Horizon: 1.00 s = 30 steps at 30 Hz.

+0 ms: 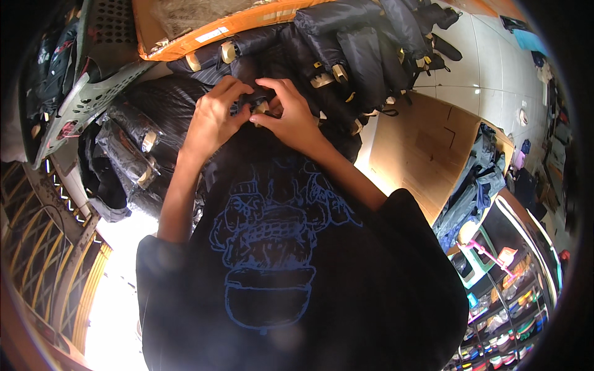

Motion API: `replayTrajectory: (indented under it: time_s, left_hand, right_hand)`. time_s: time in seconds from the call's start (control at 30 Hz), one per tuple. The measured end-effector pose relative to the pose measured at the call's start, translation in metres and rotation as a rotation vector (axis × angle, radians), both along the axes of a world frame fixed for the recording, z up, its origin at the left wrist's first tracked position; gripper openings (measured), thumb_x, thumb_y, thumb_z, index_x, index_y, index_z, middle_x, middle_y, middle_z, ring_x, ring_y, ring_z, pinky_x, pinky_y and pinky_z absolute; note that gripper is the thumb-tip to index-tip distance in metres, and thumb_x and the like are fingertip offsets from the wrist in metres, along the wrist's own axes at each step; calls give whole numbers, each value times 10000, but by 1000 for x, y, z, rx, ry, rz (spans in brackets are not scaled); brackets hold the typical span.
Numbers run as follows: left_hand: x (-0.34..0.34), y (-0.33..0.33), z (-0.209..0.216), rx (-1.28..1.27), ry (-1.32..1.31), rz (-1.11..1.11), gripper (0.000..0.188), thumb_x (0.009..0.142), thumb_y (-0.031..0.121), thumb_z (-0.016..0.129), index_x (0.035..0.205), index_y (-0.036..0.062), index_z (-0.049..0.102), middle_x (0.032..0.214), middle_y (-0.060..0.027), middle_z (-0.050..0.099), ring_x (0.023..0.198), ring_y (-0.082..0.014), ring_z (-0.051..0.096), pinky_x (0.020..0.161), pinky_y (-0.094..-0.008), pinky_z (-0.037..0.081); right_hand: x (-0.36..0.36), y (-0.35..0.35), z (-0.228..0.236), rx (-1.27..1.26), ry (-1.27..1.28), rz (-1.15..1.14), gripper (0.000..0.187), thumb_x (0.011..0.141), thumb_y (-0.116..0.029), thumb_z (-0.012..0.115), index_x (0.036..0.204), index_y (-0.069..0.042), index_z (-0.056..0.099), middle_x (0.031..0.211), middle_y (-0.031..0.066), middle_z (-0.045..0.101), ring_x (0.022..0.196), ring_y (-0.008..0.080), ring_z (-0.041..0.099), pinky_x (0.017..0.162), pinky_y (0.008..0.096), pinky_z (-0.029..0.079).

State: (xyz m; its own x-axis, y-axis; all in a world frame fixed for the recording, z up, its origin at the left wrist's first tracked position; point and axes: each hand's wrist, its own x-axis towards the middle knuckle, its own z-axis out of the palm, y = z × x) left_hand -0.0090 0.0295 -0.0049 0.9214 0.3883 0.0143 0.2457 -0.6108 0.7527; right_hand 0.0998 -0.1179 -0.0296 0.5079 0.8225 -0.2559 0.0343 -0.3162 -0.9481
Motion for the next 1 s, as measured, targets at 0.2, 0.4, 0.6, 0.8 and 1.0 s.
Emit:
replayTrajectory:
  time_s: [0.2, 0.4, 0.6, 0.8, 1.0]
  left_hand:
    - [-5, -19, -15, -57, -111, 453, 79, 787, -6, 665, 866, -4, 665, 881, -106, 676, 715, -211, 704, 657, -323, 558]
    - [-20, -42, -17, -168, -69, 545, 198, 807, 1, 708, 998, 8, 656, 850, -105, 693, 744, -166, 712, 655, -278, 555]
    - [-27, -32, -25, 28, -114, 425, 152, 802, -44, 676, 946, 2, 660, 839, -100, 674, 731, -209, 703, 653, -310, 557]
    - [-40, -40, -21, 203, -187, 365, 112, 797, -38, 687, 892, -3, 639, 819, -103, 674, 748, -225, 698, 654, -316, 548]
    - [-40, -39, -19, 86, -89, 443, 110, 797, -36, 690, 878, -4, 622, 847, -121, 673, 739, -228, 683, 661, -319, 543]
  right_hand:
    - [-12, 5, -15, -15, 258, -191, 785, 720, -258, 848, 1340, -9, 434, 1183, 177, 525, 1000, 216, 613, 733, 305, 546]
    - [-18, 14, -18, 14, 629, -203, 910, 704, -357, 864, 1357, 47, 375, 1213, 245, 538, 1118, 281, 585, 851, 365, 518]
    - [-22, 4, -32, 37, -127, -35, 695, 782, -163, 821, 1331, 14, 434, 1094, 138, 555, 921, 157, 630, 748, 272, 541]
    - [-25, 7, -34, 140, 86, -151, 607, 725, -173, 862, 1228, -39, 550, 1106, 118, 519, 854, 141, 609, 720, 263, 520]
    - [-25, 11, -27, 163, -94, -135, 592, 677, -211, 890, 1162, -59, 588, 1113, 106, 524, 775, 124, 565, 685, 264, 507]
